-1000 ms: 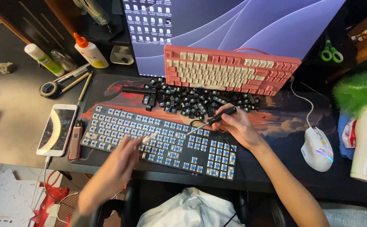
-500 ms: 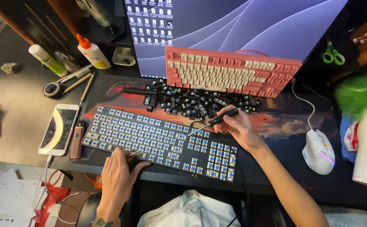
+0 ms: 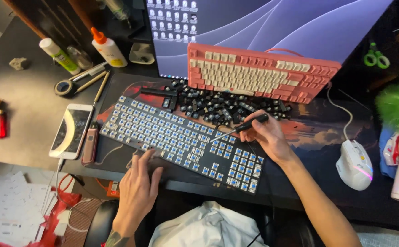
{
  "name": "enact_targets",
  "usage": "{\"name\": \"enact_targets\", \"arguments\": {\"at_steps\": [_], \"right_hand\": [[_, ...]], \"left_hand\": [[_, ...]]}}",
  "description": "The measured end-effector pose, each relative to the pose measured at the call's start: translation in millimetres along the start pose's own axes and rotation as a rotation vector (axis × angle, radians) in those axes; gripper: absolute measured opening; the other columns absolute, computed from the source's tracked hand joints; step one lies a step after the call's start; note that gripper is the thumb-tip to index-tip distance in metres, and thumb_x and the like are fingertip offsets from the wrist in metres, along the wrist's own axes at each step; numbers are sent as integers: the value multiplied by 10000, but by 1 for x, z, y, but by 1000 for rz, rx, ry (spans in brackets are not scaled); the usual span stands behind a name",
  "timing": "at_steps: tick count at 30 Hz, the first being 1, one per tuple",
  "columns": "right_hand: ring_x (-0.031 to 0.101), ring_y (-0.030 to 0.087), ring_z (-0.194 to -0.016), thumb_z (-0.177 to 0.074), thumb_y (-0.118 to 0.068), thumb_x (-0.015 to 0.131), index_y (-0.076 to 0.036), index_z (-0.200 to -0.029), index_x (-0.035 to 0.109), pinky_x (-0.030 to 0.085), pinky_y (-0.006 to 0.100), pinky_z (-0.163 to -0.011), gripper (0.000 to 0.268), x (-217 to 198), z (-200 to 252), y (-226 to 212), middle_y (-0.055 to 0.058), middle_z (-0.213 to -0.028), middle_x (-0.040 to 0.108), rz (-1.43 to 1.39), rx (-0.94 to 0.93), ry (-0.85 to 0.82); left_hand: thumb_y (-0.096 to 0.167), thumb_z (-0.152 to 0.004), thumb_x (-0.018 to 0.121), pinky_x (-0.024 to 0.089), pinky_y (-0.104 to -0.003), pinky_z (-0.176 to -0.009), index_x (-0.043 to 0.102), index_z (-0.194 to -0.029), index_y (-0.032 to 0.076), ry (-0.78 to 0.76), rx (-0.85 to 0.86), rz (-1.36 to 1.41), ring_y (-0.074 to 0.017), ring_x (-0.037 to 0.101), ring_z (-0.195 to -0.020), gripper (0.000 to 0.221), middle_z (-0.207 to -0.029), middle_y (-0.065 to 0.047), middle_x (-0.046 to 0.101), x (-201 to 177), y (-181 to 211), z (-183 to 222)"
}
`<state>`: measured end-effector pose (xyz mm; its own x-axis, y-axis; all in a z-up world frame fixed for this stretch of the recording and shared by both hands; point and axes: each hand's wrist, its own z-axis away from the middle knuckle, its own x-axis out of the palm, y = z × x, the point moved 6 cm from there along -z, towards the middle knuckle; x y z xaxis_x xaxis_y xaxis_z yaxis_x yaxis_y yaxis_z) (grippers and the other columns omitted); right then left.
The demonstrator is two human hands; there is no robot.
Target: Using a small tool to test or actuate mechanical switches on a keyboard PCB
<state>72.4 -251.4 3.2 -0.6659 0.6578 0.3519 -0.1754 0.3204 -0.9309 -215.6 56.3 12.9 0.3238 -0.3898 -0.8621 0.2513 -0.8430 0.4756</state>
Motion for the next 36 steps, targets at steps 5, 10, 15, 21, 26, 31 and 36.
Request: {"name": "enact_targets", "arguments": {"at_steps": [5,10,15,21,26,31,36], "right_hand": [[904,319,-913,-1237,-223,720,-21,-1340,735,741,357,-784,228,2,1,-5,183,-953,830,137,-32,24],[884,298,-855,-1250,-278,666,-34,-1305,695,680,369,-701,252,51,9,-27,196,-950,818,371,-105,8],[842,191,-837,-1164,-357,732,-134,-1224,749,722,339,-807,231,95,12,-18,49,-983,822,737,-83,-128],[802,152,-753,-1190,-389,690,-120,-1196,770,592,335,-717,281,138,-6,-34,11,-969,865,923,-150,-236],[781,141,-734,-1173,-365,720,-129,-1200,776,619,324,-719,244,153,-14,-35,4,-969,865,905,-37,-276],[836,163,-843,-1169,-350,743,-154,-1190,764,657,357,-793,198,156,-17,-29,-4,-933,855,937,17,-289],[767,155,-733,-1168,-417,729,-180,-1214,770,579,364,-744,245,157,-18,-29,-23,-854,823,984,55,-296]], "left_hand": [[219,-1251,563,491,-463,-517,633,-1639,187,26,78,-51,-307,750,-713,395,-1004,-44,726,1,7,17],[219,-1245,661,448,-389,-450,677,-1467,138,51,145,-111,-171,729,-605,237,-934,-11,840,20,5,28],[295,-1227,728,382,-387,-395,698,-1466,158,107,191,-226,-255,614,-487,277,-1108,16,743,23,8,28],[226,-1208,762,437,-420,-415,721,-1457,136,94,258,-245,-246,724,-604,268,-1051,-11,733,25,20,34],[183,-1186,767,420,-452,-402,709,-1518,116,30,246,-202,-318,714,-589,344,-1047,-43,725,25,19,33],[200,-1184,767,448,-454,-386,717,-1546,109,7,258,-231,-318,708,-538,377,-1044,-60,733,23,20,36],[200,-1185,757,423,-446,-382,709,-1573,119,-8,258,-259,-311,679,-514,399,-1019,-51,703,24,21,36]]}}
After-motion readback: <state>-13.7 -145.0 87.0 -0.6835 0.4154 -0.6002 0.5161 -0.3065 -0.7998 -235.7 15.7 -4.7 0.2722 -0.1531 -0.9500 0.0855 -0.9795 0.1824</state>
